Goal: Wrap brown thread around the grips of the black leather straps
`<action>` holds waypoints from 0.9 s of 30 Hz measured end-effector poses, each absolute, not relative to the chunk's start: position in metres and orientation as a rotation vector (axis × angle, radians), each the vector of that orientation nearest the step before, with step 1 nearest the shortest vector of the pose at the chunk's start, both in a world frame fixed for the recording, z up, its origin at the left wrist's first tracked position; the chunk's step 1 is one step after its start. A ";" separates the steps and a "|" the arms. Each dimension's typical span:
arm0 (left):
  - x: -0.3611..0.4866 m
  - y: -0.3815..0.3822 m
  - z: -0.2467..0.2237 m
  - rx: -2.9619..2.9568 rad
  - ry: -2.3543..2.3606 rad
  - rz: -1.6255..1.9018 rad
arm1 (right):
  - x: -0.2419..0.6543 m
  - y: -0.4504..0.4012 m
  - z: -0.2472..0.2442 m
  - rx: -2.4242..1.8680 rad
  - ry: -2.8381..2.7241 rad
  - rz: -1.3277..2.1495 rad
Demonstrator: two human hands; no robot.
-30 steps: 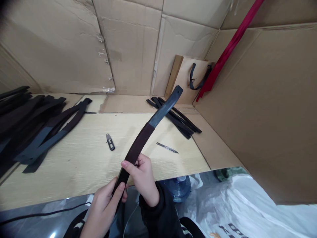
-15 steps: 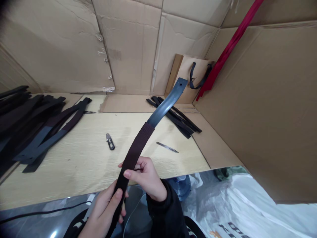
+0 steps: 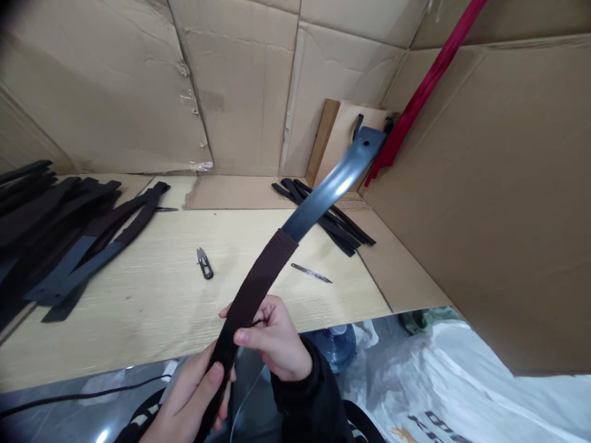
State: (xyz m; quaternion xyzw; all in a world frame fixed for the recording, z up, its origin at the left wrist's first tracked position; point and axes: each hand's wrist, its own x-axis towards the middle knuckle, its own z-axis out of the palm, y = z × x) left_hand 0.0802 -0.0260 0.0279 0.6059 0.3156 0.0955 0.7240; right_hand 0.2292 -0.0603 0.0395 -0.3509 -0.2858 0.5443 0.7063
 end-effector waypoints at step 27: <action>0.087 -0.019 0.024 0.662 0.085 -0.023 | 0.237 -0.063 0.044 -0.837 -0.888 1.193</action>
